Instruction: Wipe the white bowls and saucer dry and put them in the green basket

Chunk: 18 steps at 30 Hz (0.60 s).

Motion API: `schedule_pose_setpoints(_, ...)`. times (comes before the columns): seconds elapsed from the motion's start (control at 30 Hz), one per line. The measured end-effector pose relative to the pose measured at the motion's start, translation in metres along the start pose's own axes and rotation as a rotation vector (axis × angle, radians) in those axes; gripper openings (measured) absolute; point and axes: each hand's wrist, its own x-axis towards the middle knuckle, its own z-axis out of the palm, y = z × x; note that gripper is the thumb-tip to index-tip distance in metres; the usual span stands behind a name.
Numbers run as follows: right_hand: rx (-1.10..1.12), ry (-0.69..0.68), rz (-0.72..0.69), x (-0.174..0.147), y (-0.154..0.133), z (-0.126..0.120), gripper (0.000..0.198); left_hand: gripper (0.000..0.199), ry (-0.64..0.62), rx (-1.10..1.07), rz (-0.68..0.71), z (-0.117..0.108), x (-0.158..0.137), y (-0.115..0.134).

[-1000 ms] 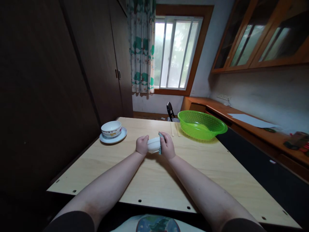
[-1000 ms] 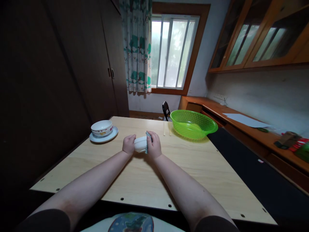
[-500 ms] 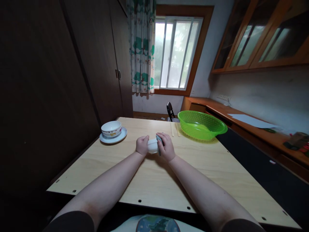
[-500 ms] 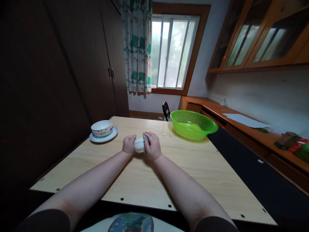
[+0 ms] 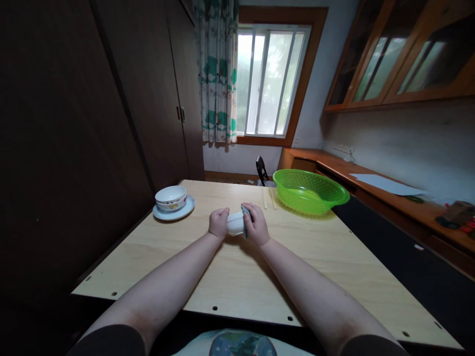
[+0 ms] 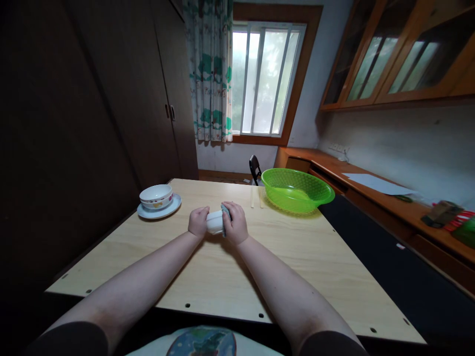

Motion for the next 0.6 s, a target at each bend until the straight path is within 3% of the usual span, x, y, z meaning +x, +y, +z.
schedule_pose_setpoints(0.23, -0.075, -0.086, -0.083, 0.000, -0.007, -0.006, 0.033, 0.039, -0.028, 0.007, 0.037, 0.000, 0.000, -0.001)
schedule_pose_setpoints(0.6, 0.063, 0.044, 0.115, 0.000, 0.003, 0.004, 0.029, 0.038, -0.020, 0.017, 0.043, -0.001, -0.001, 0.000)
